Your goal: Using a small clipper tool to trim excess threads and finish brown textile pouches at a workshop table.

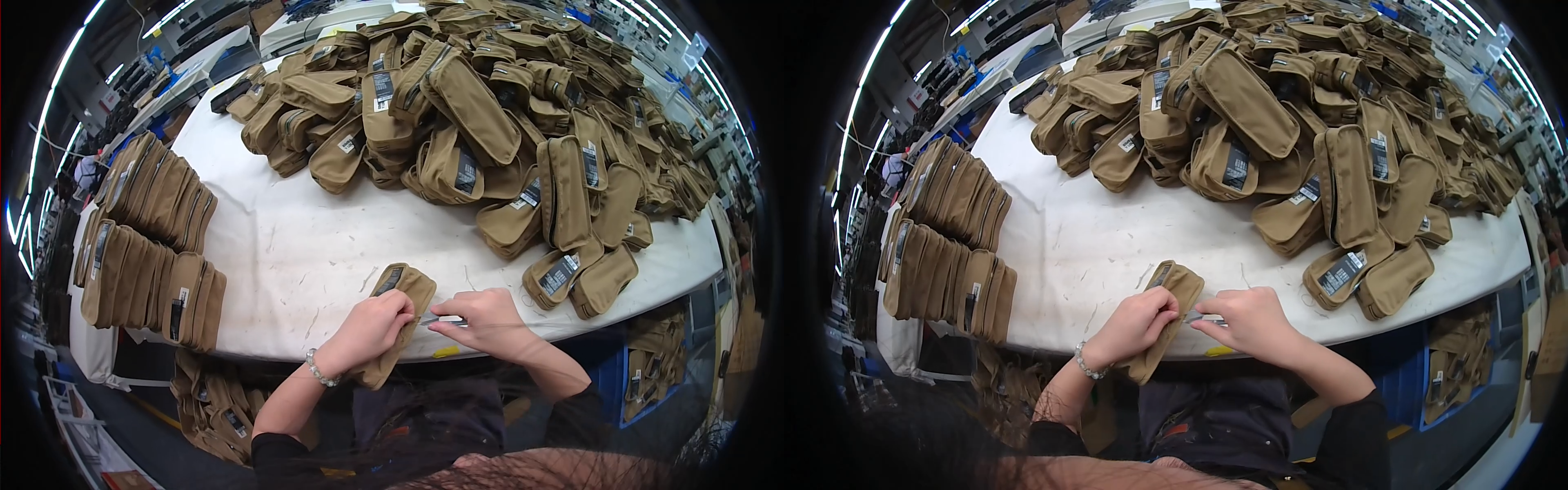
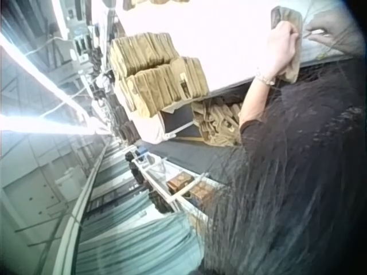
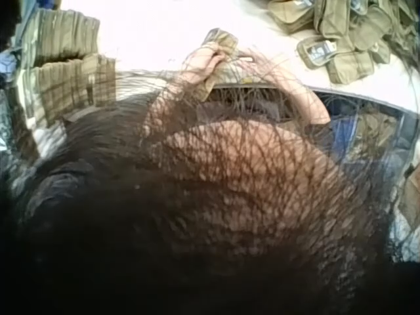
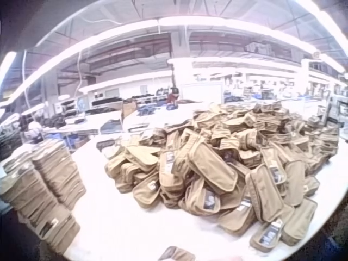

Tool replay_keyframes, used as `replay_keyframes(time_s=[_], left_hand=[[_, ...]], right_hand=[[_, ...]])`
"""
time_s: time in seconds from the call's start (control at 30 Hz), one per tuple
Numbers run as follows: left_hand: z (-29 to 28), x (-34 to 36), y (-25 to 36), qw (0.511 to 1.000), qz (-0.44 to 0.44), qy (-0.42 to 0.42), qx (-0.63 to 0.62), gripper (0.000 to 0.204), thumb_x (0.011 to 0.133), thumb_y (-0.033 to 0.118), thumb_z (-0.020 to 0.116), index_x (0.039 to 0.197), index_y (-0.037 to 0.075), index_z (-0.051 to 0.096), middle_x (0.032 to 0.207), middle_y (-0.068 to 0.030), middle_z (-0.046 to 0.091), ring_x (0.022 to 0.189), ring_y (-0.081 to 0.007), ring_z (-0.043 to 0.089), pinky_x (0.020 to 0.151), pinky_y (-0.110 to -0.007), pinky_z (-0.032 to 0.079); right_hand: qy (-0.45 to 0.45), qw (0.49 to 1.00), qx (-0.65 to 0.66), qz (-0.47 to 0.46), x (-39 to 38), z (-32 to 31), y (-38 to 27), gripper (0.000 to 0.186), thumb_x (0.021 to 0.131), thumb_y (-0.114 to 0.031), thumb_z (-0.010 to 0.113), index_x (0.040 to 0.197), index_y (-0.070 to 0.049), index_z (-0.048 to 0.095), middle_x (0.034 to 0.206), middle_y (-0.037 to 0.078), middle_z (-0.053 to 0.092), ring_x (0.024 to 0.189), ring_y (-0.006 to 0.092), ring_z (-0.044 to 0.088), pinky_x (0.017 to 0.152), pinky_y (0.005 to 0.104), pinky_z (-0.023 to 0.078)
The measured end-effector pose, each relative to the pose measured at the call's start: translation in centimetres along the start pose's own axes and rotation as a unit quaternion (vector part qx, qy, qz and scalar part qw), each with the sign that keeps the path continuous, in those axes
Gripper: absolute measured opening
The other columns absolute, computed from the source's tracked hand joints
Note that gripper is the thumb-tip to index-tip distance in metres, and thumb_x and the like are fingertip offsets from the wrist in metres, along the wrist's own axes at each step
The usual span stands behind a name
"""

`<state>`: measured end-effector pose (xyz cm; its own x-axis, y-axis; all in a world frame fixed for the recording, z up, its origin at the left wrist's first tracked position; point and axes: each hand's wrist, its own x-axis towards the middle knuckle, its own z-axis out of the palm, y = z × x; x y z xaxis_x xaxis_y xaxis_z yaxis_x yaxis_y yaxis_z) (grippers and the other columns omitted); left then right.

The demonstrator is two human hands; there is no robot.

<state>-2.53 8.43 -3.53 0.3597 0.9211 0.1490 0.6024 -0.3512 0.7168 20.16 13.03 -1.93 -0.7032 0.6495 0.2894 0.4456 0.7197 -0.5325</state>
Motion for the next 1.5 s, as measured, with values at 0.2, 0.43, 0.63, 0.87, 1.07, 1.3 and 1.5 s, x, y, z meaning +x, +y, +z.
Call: replay_keyframes(time_s=[0.2, 0.43, 0.63, 0.87, 1.07, 1.3, 1.5], left_hand=[[0.0, 0.0, 0.0, 1.000, 0.015, 0.004, 0.025, 0.007, 0.085, 0.006, 0.060, 0.089, 0.003, 0.056, 0.083, -0.0135, 0.059, 0.076, -0.0330, 0.060, 0.069, -0.040, 0.048], [0.0, -0.1, -0.1, 0.999, 0.017, -0.001, 0.030, 0.006, 0.085, 0.006, 0.060, 0.088, 0.003, 0.055, 0.084, -0.0129, 0.060, 0.077, -0.0328, 0.060, 0.068, -0.040, 0.047], [-0.7, -0.3, -0.3, 1.000, -0.003, -0.006, -0.004, 0.005, 0.087, 0.007, 0.058, 0.088, 0.004, 0.054, 0.082, -0.0116, 0.059, 0.078, -0.0321, 0.058, 0.073, -0.039, 0.045], [-1.6, -1.0, -0.6, 0.994, 0.012, -0.051, -0.097, 0.005, 0.092, 0.008, 0.054, 0.089, 0.005, 0.051, 0.078, -0.0069, 0.059, 0.074, -0.0238, 0.059, 0.075, -0.033, 0.045], [-1.0, -1.1, -0.3, 0.985, -0.034, -0.063, -0.160, 0.006, 0.094, 0.006, 0.051, 0.088, 0.003, 0.050, 0.075, -0.0074, 0.059, 0.074, -0.0182, 0.060, 0.072, -0.030, 0.047], [-0.4, -1.4, -0.3, 0.978, -0.079, -0.016, -0.195, 0.006, 0.095, 0.006, 0.051, 0.090, 0.004, 0.051, 0.076, -0.0052, 0.059, 0.073, -0.0145, 0.056, 0.072, -0.029, 0.045], [-0.3, -1.4, 0.1, 0.986, -0.073, -0.004, -0.151, 0.004, 0.096, 0.007, 0.050, 0.093, 0.005, 0.051, 0.077, -0.0032, 0.055, 0.076, -0.0131, 0.051, 0.075, -0.029, 0.042]], right_hand=[[-0.054, 0.998, -0.017, -0.012, 1.2, 0.0, 0.2, 0.024, 0.082, -0.036, 0.072, 0.086, -0.013, 0.073, 0.072, 0.005, 0.067, 0.063, 0.0260, 0.065, 0.056, 0.0358, 0.050], [-0.088, 0.996, -0.025, -0.008, 2.0, 0.2, 0.5, 0.023, 0.081, -0.035, 0.073, 0.082, -0.012, 0.071, 0.069, 0.006, 0.066, 0.064, 0.0258, 0.065, 0.057, 0.0360, 0.049], [-0.071, 0.997, 0.021, 0.019, 2.0, -0.2, 1.1, 0.022, 0.081, -0.034, 0.074, 0.083, -0.012, 0.071, 0.069, 0.007, 0.067, 0.063, 0.0254, 0.065, 0.056, 0.0339, 0.048], [-0.079, 0.989, 0.098, 0.080, 1.4, 0.6, 1.6, 0.028, 0.084, -0.041, 0.069, 0.085, -0.012, 0.071, 0.071, 0.008, 0.068, 0.067, 0.0279, 0.065, 0.058, 0.0381, 0.048], [-0.074, 0.992, 0.077, 0.066, 1.4, 0.4, 1.4, 0.028, 0.083, -0.040, 0.070, 0.083, -0.012, 0.071, 0.070, 0.008, 0.067, 0.066, 0.0270, 0.065, 0.058, 0.0370, 0.048], [-0.111, 0.991, 0.069, 0.002, 1.3, -0.1, 0.4, 0.027, 0.081, -0.040, 0.072, 0.081, -0.013, 0.072, 0.062, 0.007, 0.064, 0.061, 0.0268, 0.064, 0.055, 0.0357, 0.048], [-0.114, 0.993, 0.025, -0.031, 2.0, 0.5, -0.1, 0.028, 0.081, -0.041, 0.071, 0.079, -0.013, 0.070, 0.062, 0.007, 0.063, 0.062, 0.0266, 0.065, 0.056, 0.0362, 0.049]])
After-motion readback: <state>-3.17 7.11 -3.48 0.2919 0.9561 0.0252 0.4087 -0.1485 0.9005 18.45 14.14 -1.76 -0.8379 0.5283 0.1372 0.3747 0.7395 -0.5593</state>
